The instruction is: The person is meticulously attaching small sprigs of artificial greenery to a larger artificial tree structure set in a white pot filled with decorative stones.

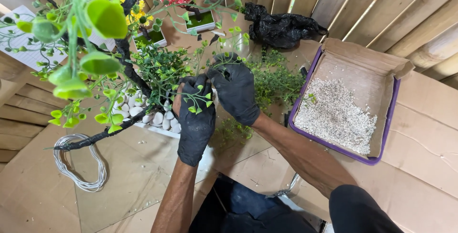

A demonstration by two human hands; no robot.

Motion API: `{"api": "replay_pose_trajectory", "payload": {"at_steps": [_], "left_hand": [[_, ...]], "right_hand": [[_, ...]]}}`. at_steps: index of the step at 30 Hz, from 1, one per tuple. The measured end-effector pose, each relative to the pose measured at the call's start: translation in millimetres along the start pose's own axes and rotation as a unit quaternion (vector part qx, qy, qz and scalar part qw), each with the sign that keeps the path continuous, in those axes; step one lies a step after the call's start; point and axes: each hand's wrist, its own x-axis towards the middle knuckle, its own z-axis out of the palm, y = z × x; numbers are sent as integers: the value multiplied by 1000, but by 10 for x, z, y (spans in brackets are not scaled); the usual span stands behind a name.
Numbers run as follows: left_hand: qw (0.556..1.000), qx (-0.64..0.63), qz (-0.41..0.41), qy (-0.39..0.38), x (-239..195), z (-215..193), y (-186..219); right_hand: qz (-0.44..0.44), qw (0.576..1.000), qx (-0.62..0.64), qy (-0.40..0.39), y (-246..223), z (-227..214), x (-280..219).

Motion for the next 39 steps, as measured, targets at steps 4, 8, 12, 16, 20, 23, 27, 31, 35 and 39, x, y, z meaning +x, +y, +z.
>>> {"api": "replay_pose_trajectory", "payload": {"at_steps": [4, 8, 12, 16, 20, 23, 27, 31, 35, 39], "left_hand": [[979, -204, -13, -6, 5, -89, 291], [999, 37, 37, -10, -66, -88, 538], [973, 218, 76, -8, -95, -173, 943], [923, 352, 149, -42, -90, -225, 751], [867, 450, 214, -14, -38, -210, 295], [854, 464, 233, -19, -1, -213, 123], [839, 481, 252, -22, 49, -248, -13], [817, 504, 280, -32, 61, -248, -86], [797, 523, 298, -53, -70, -318, 566], [791, 518, 318, -72, -38, -308, 253]], "right_hand": [[-26, 999, 31, -37, 121, -42, 69], [-16, 993, 5, -117, 88, -126, 261], [18, 990, -22, -135, 67, -132, 356], [91, 987, 95, -96, -141, -209, 282], [219, 928, 302, -16, 146, -281, 344], [218, 932, 289, -10, 53, -365, 326], [200, 935, 292, -19, 243, -308, 387], [200, 944, 261, -23, 237, -230, 397], [196, 950, 240, -30, 358, -111, 479], [189, 959, 209, -40, 362, -84, 504]]}}
